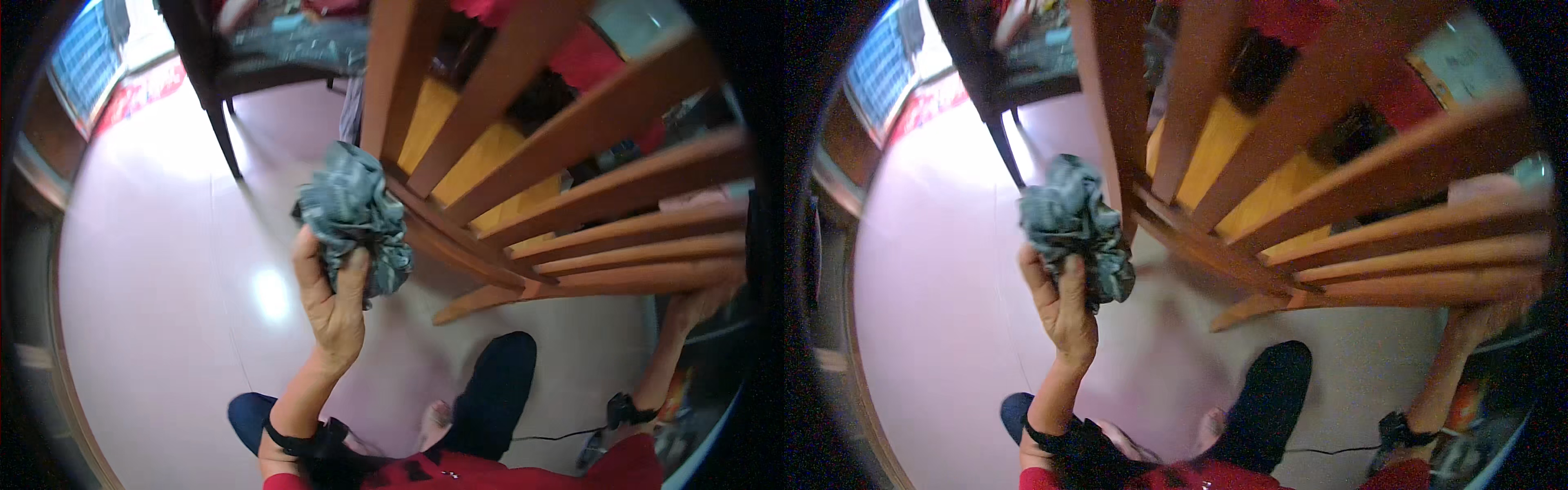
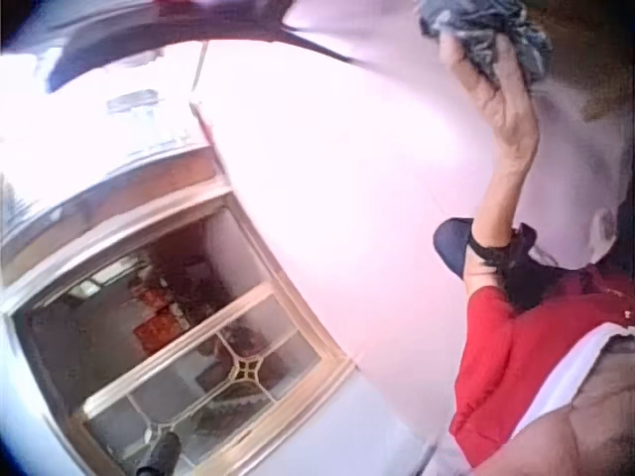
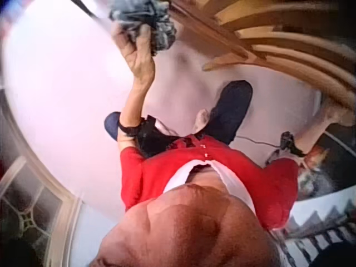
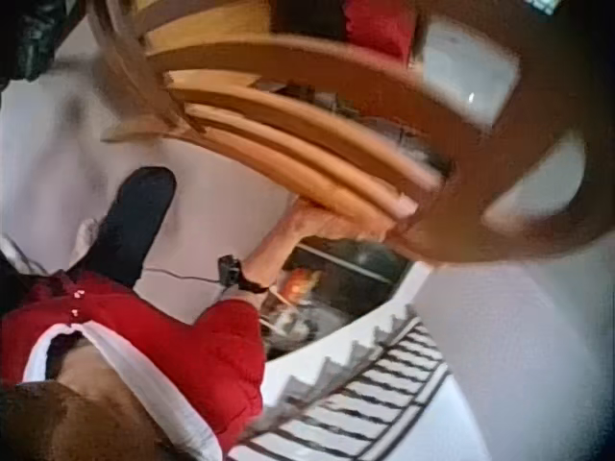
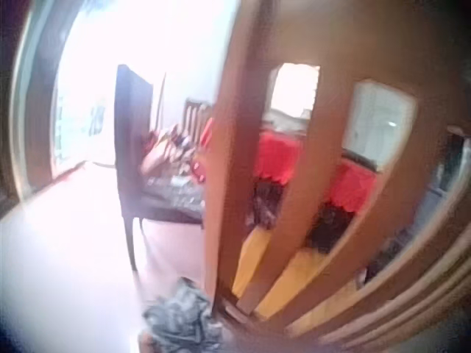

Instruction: Cleaning and wiping down wooden and leather dining chairs with a cloth.

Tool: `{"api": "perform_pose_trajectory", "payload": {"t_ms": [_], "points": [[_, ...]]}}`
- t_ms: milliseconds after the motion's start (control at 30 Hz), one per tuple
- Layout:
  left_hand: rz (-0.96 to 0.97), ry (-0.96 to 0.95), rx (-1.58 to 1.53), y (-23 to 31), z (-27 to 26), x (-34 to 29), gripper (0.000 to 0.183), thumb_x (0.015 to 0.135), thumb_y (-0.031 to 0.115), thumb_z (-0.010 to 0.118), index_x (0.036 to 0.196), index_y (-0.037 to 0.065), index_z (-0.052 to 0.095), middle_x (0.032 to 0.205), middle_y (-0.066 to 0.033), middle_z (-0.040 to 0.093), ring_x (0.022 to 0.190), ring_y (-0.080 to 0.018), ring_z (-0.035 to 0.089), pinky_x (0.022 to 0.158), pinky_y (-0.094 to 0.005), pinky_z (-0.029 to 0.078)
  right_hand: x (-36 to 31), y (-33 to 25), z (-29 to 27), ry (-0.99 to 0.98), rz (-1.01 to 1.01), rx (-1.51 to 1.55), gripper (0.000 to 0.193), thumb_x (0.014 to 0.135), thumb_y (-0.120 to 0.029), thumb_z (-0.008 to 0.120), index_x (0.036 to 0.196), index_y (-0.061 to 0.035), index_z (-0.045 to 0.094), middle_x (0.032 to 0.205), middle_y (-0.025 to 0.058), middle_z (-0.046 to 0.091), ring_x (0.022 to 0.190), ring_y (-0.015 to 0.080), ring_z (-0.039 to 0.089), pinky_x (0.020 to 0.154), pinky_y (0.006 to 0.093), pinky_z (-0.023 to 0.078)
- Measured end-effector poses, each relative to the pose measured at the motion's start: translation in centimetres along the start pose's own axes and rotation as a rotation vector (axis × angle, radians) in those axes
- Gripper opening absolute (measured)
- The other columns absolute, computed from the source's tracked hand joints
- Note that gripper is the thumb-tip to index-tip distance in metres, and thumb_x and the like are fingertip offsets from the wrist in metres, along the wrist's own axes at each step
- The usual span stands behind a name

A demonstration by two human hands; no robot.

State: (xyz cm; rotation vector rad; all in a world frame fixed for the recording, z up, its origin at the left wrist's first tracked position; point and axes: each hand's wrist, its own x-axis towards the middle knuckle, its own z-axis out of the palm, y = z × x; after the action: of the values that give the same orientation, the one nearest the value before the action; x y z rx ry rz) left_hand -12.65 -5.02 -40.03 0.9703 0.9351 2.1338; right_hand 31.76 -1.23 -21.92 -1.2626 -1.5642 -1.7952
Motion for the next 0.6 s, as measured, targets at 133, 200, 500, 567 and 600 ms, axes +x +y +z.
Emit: {"api": "perform_pose_trajectory", "payload": {"t_ms": [133, 200, 500, 567, 600], "points": [[0.235, -0.085, -0.120, 2.1, 2.3, 2.1, 0.035, 0.089, 0.001, 0.056, 0.123, 0.003, 0.047, 0.117, -0.0061, 0.050, 0.108, -0.0147, 0.047, 0.095, -0.0296, 0.036, -0.3, -4.9, 0.7, 0.088, 0.847, 1.100, 0.075, 0.091, -0.059, 0.039, 0.141, -0.0045, 0.025, 0.137, 0.0114, 0.036, 0.125, 0.0243, 0.037, 0.106, 0.0385, 0.031], [0.370, -0.128, 0.043, 3.4, 3.6, 3.3, 0.034, 0.087, -0.001, 0.056, 0.120, 0.003, 0.050, 0.117, -0.0083, 0.051, 0.109, -0.0173, 0.048, 0.095, -0.0307, 0.036, 0.9, -7.4, -0.3, 0.070, 0.894, 1.480, 0.070, 0.091, -0.059, 0.040, 0.129, -0.0016, 0.036, 0.107, 0.0126, 0.053, 0.094, 0.0240, 0.057, 0.082, 0.0370, 0.049], [1.038, 0.000, 0.639, 8.9, 11.6, 11.7, 0.043, 0.077, -0.005, 0.058, 0.119, 0.004, 0.054, 0.121, -0.0178, 0.048, 0.114, -0.0363, 0.047, 0.097, -0.0399, 0.037, 5.9, -10.1, -3.8, 0.048, 1.059, 1.765, 0.050, 0.089, -0.055, 0.051, 0.094, -0.0047, 0.052, 0.078, 0.0066, 0.056, 0.065, 0.0122, 0.057, 0.060, 0.0253, 0.049], [1.004, 0.024, 0.666, 7.0, 11.1, 11.4, 0.043, 0.075, -0.005, 0.059, 0.118, 0.004, 0.055, 0.121, -0.0179, 0.049, 0.114, -0.0365, 0.047, 0.097, -0.0407, 0.037, 6.0, -10.1, -3.2, 0.057, 1.040, 1.794, 0.048, 0.090, -0.052, 0.051, 0.098, -0.0046, 0.050, 0.078, 0.0062, 0.057, 0.064, 0.0113, 0.057, 0.060, 0.0254, 0.048], [1.062, 0.018, 0.753, 5.6, 10.5, 11.1, 0.039, 0.076, -0.006, 0.057, 0.114, 0.002, 0.055, 0.117, -0.0185, 0.051, 0.109, -0.0356, 0.050, 0.094, -0.0399, 0.039, 6.1, -10.2, -3.2, 0.056, 1.046, 1.799, 0.048, 0.090, -0.052, 0.051, 0.098, -0.0046, 0.050, 0.078, 0.0062, 0.057, 0.064, 0.0113, 0.057, 0.060, 0.0254, 0.048]]}}
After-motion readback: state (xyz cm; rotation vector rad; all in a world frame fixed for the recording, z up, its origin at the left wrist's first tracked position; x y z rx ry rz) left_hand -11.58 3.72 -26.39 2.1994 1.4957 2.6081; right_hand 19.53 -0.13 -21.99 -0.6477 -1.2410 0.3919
